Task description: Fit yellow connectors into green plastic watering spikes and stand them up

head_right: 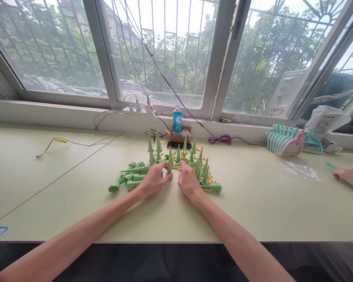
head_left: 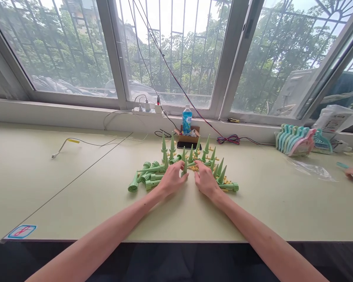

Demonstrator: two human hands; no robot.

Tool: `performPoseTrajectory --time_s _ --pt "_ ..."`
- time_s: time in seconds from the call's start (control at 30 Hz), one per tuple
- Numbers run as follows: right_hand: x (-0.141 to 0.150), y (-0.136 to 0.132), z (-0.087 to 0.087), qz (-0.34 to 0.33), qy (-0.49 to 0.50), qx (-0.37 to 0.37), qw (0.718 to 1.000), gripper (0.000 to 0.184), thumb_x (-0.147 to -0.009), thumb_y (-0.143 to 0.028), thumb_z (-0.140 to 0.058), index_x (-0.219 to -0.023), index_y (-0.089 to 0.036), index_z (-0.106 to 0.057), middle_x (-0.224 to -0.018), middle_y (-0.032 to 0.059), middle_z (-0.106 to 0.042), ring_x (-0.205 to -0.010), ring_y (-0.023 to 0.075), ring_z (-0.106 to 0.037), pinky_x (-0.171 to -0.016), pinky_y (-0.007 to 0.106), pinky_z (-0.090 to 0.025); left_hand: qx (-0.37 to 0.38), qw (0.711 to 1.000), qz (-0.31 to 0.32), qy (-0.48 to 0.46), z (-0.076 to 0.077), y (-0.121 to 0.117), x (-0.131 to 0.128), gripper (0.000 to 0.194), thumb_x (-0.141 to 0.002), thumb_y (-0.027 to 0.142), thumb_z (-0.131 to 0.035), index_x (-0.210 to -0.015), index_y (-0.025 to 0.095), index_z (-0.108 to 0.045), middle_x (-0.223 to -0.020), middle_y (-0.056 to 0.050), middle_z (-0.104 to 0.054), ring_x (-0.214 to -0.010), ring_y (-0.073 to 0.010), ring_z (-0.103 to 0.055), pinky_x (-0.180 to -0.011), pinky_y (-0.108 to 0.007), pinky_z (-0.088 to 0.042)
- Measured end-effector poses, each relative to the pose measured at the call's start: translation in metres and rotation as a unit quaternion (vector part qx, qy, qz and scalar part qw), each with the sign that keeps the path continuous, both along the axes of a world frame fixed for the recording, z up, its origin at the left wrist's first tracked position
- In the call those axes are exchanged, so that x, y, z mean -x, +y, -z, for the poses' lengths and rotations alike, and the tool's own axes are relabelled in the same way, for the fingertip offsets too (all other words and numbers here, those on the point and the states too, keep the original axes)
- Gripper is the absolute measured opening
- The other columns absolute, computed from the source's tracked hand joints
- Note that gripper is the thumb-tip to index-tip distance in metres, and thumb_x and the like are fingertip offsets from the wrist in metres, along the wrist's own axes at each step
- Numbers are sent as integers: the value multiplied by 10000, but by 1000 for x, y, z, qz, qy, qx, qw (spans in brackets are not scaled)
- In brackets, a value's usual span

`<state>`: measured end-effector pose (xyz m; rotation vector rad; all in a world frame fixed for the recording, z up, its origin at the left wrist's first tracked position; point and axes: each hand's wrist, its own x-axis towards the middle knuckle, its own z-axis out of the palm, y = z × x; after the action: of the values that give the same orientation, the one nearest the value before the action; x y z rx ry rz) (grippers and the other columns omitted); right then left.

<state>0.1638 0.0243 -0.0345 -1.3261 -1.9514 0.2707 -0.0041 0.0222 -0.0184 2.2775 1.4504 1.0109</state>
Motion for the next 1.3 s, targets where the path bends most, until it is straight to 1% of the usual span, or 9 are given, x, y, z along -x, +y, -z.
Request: performPoseTrajectory --time_s 0.17,0.3,0.4,0.63,0.77,0.97,1.17,1.23,1.3 --pt "0 -1 1 11 -4 -3 1000 503 -823 -56 -423 -1324 -70 -466 -1097 176 -654 -1023 242 -629 -900 389 -498 -7 1000 5 1 2 -1 0 93 -812 261 -548 -831 185 -499 -901 -36 -623 -645 -143 -526 -683 -313 -429" --pt "-1 -1 2 16 0 -2 1000 531 -815 -53 -416 -1344 -97 -444 -1070 155 -661 -977 230 -640 -867 367 -505 -7 1000 5 -2 2 -1 -1 96 -804 254 -560 -822 184 -498 -897 -33 -619 -638 -139 -521 -662 -302 -421" --pt "-1 -1 2 21 5 0 1000 561 -813 -54 -412 -1373 -92 -416 -1018 148 -675 -926 232 -652 -854 368 -508 -7 1000 5 0 2 -1 -1 98 -808 256 -560 -823 185 -494 -891 -31 -616 -637 -140 -522 -663 -301 -419" --pt "-2 -4 -1 37 2 36 999 589 -827 -69 -407 -1413 -36 -368 -925 154 -699 -920 254 -672 -890 387 -490 -5 1000 11 6 2 -1 -1 108 -820 269 -551 -828 184 -486 -888 -32 -610 -635 -142 -517 -692 -317 -427" --pt "-3 -2 1 37 0 43 998 602 -831 -78 -416 -1429 -44 -348 -899 144 -707 -917 249 -681 -903 385 -483 -4 1000 14 3 0 -3 -2 100 -816 262 -551 -835 182 -495 -889 -38 -614 -632 -144 -517 -690 -322 -429" --pt "-4 2 5 35 -5 39 999 594 -838 -100 -432 -1425 -53 -356 -881 136 -708 -886 244 -684 -876 373 -492 -1 1000 17 0 -2 -3 -3 87 -806 248 -557 -832 184 -505 -882 -42 -620 -638 -150 -523 -691 -329 -439" --pt "-2 -1 2 30 -4 32 999 544 -839 -95 -436 -1383 -84 -402 -892 127 -708 -852 235 -680 -824 348 -503 0 1000 16 -16 1 -1 -2 59 -808 214 -543 -859 184 -546 -918 -52 -644 -672 -159 -551 -720 -336 -455" --pt "-1 -2 1 31 -9 35 999 523 -840 -93 -437 -1363 -83 -422 -893 129 -707 -851 236 -679 -817 344 -502 2 1000 7 -23 1 -1 -1 86 -809 207 -545 -890 183 -556 -938 -56 -648 -690 -162 -566 -735 -338 -461" --pt "0 -3 0 29 -13 36 999 500 -844 -91 -435 -1343 -81 -443 -899 133 -706 -856 237 -678 -817 340 -500 0 999 -8 -32 1 -1 0 159 -803 210 -560 -960 181 -553 -968 -62 -650 -708 -166 -579 -747 -340 -466"
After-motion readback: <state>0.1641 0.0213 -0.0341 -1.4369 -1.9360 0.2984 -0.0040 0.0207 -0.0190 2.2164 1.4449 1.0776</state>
